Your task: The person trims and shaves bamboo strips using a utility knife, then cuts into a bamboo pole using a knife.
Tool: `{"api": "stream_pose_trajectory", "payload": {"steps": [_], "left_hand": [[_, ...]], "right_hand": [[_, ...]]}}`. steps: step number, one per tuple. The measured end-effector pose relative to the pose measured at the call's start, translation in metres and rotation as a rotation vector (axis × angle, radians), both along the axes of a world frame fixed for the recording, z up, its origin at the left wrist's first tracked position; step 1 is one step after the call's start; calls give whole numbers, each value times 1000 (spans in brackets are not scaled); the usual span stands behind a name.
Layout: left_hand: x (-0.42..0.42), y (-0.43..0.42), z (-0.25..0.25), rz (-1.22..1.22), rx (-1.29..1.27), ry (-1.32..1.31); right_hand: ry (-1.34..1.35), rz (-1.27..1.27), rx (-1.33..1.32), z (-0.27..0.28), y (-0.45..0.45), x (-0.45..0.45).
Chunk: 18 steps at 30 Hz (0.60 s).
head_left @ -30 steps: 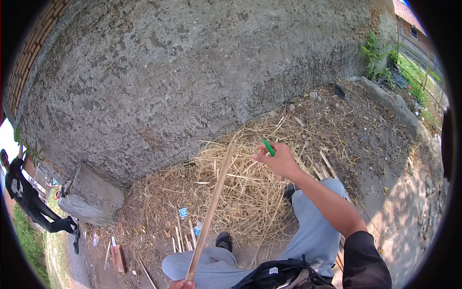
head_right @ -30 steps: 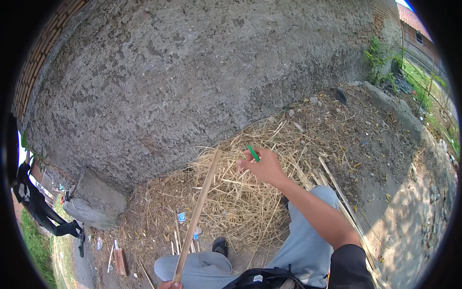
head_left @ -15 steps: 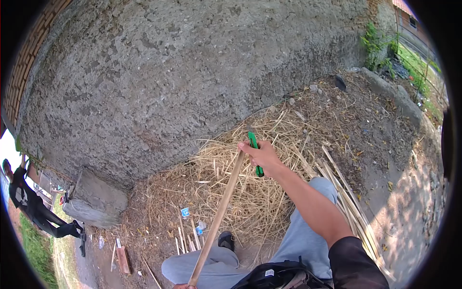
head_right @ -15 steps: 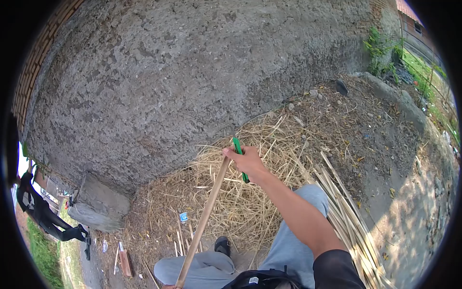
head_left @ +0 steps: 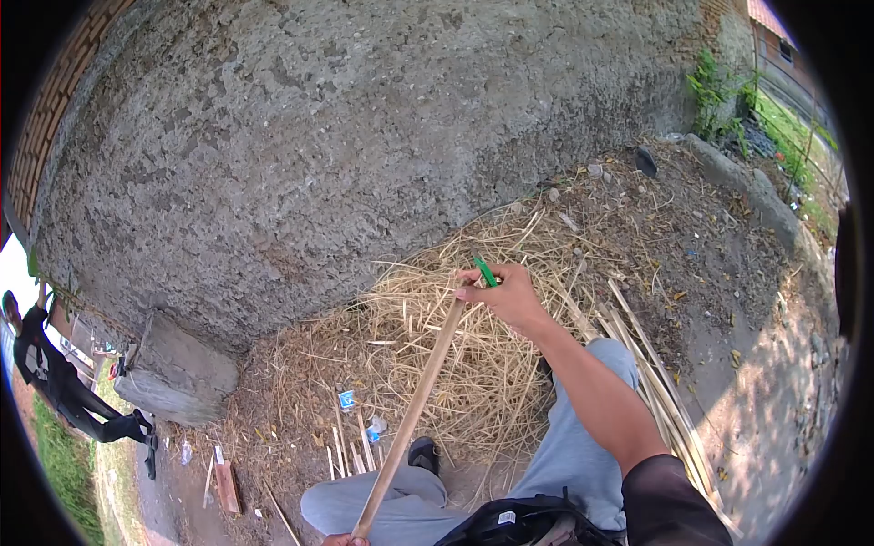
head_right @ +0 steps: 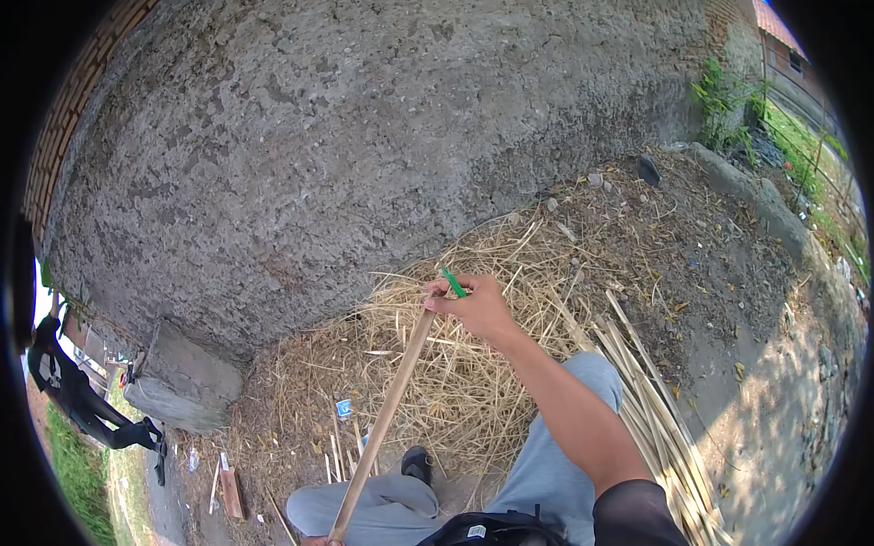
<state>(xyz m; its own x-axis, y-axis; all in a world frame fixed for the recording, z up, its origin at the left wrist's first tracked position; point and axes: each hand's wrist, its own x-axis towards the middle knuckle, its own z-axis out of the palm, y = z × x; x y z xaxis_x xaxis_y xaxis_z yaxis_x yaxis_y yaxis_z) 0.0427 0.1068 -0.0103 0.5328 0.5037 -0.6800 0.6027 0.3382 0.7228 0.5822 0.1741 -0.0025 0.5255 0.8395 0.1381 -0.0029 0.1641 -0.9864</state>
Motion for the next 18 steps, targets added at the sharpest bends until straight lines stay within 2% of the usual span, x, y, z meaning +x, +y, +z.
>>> {"api": "stream_pose_trajectory", "payload": {"steps": [4, 6, 7, 9, 13, 15, 18], "left_hand": [[5, -9, -4, 8, 126, 59], [18, -14, 13, -64, 314, 116], [18, -16, 11, -62, 314, 115], [14, -19, 5, -81, 474, 101], [7, -28, -9, 37, 424, 99], [1, -29, -14, -54, 586, 209], [-8, -21, -17, 84, 453, 86]], "right_hand": [[-99, -41, -42, 1, -1, 5], [-96, -27, -42, 2, -2, 5], [-117, -33, -18, 0, -2, 6], [-141, -38, 7, -1, -3, 6], [-189, -44, -25, 7, -12, 3], [-223, -54, -83, 19, -19, 1], [-204, 29, -136, 34, -31, 3]]}}
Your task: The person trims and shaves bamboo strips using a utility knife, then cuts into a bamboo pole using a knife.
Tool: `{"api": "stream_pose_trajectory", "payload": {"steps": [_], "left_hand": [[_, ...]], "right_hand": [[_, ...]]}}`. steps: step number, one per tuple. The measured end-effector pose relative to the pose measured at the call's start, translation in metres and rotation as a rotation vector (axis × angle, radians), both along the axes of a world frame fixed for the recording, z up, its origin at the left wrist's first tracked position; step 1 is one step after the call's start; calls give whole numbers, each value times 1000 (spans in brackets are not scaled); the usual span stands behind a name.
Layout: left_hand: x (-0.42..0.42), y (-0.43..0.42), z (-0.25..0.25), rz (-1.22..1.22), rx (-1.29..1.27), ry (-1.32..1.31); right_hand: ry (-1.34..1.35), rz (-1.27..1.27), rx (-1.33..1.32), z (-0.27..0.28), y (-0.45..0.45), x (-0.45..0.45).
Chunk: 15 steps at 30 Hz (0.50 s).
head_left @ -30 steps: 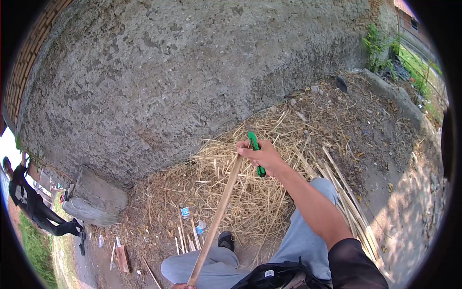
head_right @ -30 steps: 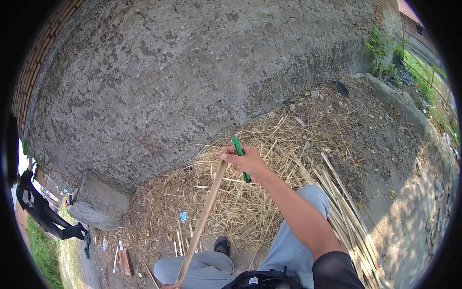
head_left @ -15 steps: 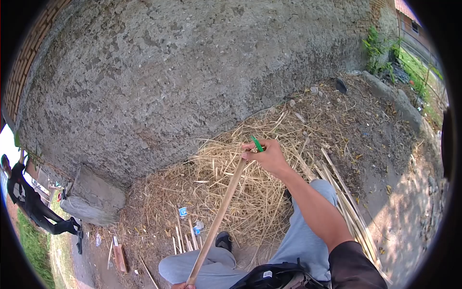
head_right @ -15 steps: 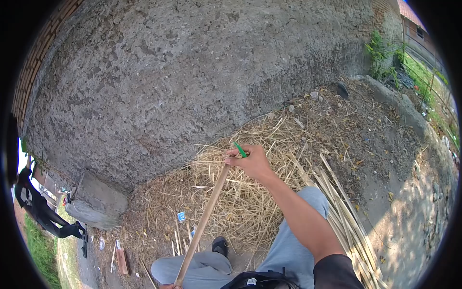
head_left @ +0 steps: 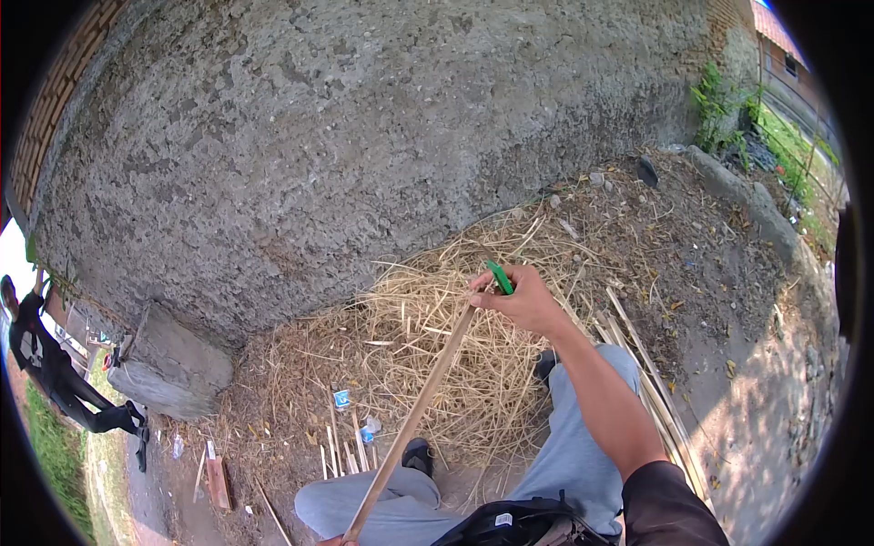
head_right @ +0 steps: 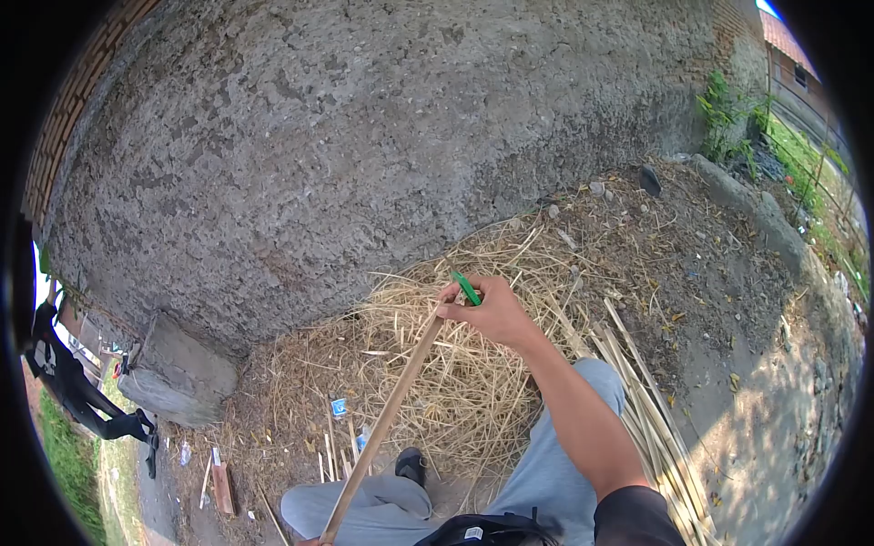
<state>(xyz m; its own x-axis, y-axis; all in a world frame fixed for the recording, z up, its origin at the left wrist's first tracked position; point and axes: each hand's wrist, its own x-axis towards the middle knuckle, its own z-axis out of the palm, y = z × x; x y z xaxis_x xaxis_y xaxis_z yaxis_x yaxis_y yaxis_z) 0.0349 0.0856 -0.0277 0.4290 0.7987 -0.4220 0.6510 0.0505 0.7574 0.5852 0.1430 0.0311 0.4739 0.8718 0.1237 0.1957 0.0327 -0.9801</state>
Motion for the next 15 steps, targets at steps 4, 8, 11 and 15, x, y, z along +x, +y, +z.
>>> {"api": "stream_pose_trajectory", "payload": {"steps": [4, 8, 11, 15], "left_hand": [[18, 4, 39, -114, 287, 152], [24, -1, 35, -121, 382, 292], [26, 0, 29, -90, 414, 270], [31, 2, 32, -109, 462, 264]], "right_hand": [[38, 47, 86, -1, -12, 5], [18, -37, 175, -9, -13, 5], [63, -4, 376, -21, -7, 7], [-10, -61, 461, -23, -5, 3]]}}
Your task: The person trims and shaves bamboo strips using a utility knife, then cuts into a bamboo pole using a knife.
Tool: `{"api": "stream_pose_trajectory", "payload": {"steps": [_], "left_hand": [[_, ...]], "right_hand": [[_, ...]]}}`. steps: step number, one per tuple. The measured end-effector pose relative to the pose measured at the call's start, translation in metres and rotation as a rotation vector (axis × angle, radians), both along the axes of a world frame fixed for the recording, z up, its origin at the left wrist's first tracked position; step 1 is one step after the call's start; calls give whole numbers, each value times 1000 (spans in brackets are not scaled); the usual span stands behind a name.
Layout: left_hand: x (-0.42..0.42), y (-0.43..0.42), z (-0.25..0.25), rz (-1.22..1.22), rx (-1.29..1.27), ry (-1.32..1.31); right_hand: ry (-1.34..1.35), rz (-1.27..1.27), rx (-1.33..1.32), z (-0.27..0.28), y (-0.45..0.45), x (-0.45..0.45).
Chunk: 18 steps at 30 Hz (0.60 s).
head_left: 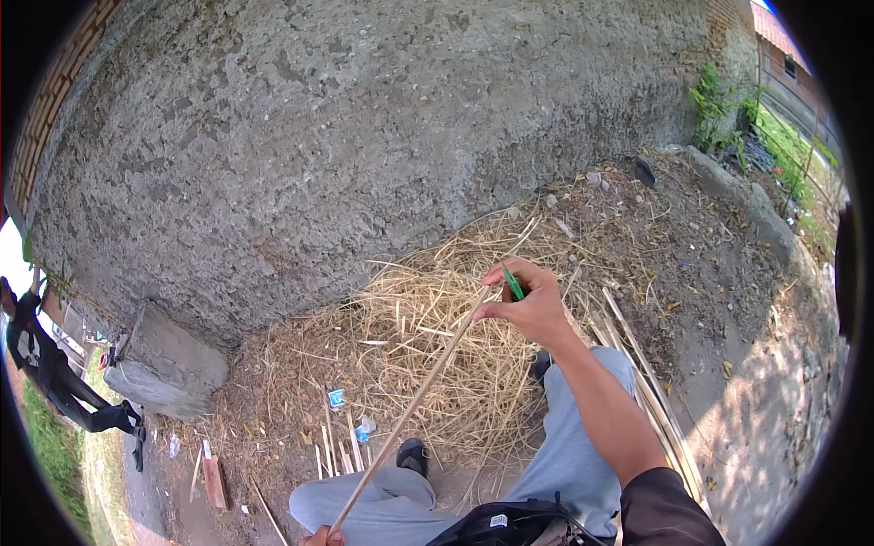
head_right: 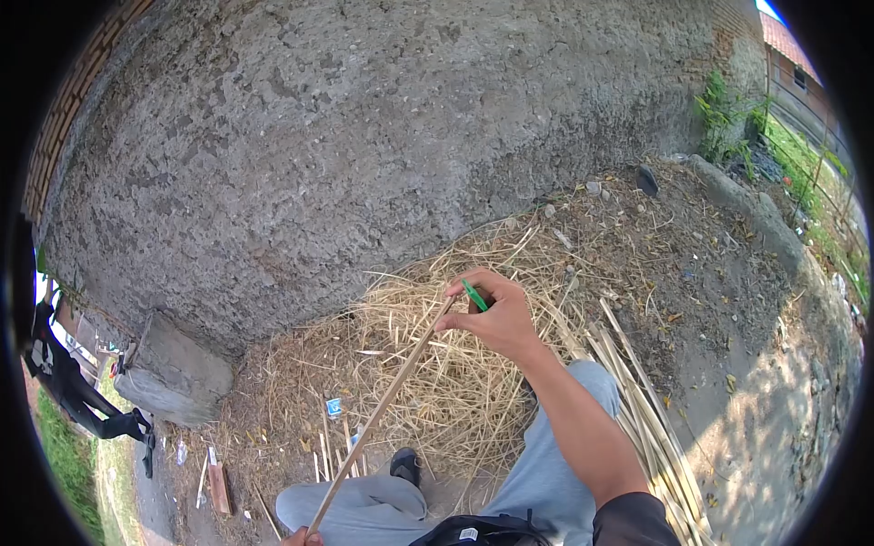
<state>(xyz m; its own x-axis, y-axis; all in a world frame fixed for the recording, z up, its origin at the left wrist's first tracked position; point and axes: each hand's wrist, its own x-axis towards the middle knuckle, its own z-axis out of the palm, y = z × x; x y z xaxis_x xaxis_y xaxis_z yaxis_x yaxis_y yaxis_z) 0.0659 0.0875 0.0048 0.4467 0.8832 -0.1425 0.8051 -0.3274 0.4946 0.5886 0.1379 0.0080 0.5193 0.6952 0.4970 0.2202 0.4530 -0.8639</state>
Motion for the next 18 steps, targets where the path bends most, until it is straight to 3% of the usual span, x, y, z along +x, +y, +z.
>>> {"api": "stream_pose_trajectory", "payload": {"steps": [3, 5, 16, 18], "left_hand": [[3, -1, 1, 24, -36, 12], [-2, -1, -7, 30, -58, -31], [-11, -3, -5, 54, -385, -132], [-11, -1, -7, 15, -528, -253]], "right_hand": [[-64, -96, 30, 0, -1, 2], [-275, -195, 109, -2, 0, 3], [-284, -196, -153, 2, -9, -5], [-307, -203, -168, 3, -10, -3]]}}
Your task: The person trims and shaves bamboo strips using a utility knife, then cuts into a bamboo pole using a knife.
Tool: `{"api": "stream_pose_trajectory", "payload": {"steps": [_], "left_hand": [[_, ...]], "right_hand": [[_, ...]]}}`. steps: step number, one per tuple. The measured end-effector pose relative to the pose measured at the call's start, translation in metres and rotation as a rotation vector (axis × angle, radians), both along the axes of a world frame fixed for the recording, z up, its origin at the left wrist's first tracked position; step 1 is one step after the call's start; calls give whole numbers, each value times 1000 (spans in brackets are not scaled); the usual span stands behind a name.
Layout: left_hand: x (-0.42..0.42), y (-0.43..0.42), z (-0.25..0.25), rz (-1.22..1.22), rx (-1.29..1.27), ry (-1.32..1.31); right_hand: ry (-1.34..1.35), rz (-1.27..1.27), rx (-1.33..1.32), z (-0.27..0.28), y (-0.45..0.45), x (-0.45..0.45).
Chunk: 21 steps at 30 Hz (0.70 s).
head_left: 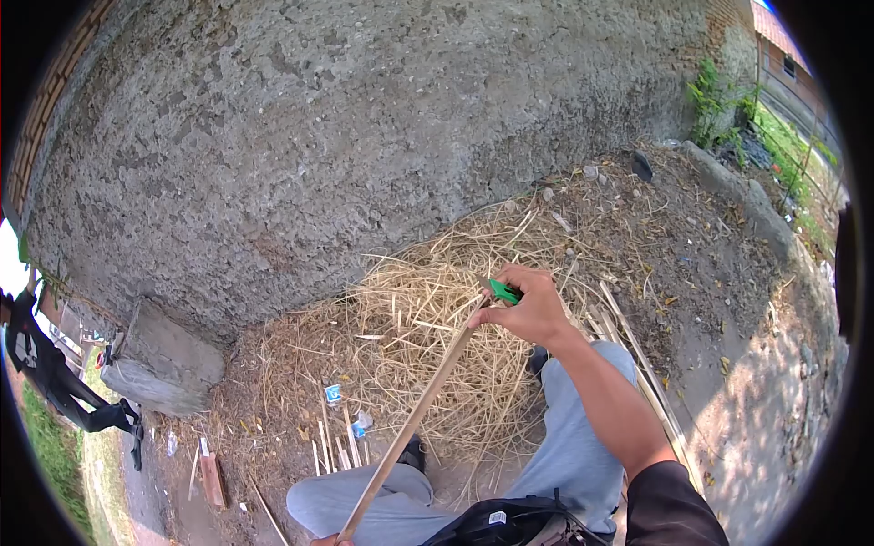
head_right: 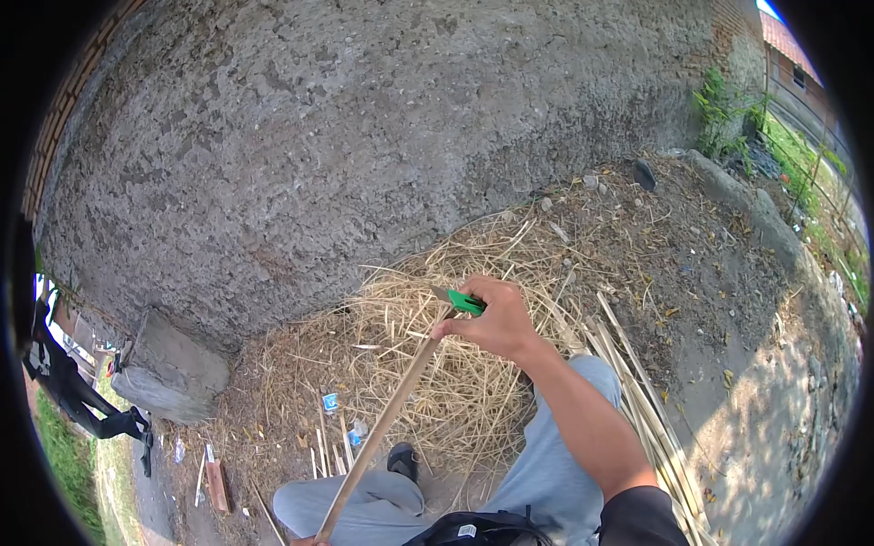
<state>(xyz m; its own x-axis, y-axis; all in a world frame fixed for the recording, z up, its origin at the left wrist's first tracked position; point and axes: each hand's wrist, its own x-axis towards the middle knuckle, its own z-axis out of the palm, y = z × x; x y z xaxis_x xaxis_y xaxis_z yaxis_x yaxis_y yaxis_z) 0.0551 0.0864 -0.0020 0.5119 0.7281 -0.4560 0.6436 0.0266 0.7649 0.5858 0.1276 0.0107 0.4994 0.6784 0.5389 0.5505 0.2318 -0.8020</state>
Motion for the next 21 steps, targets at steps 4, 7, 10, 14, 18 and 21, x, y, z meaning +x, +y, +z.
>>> {"api": "stream_pose_trajectory", "payload": {"steps": [4, 7, 10, 14, 18, 21], "left_hand": [[-16, 3, -14, 23, -100, -26], [-17, 4, -14, 10, -132, 11], [-9, -3, -15, 51, -186, 149], [30, -9, 15, 43, -50, 90], [36, -10, 17, -64, 99, 115], [36, -10, 11, -23, 98, 109]], "right_hand": [[-57, 26, -149, -1, -2, 2], [-93, 23, -110, -22, 7, -6], [-142, 7, -122, -11, 6, -6], [-194, -108, -97, -15, 9, -2], [-212, -173, -39, -20, 10, -5], [-276, -164, 105, -19, 13, -6]]}}
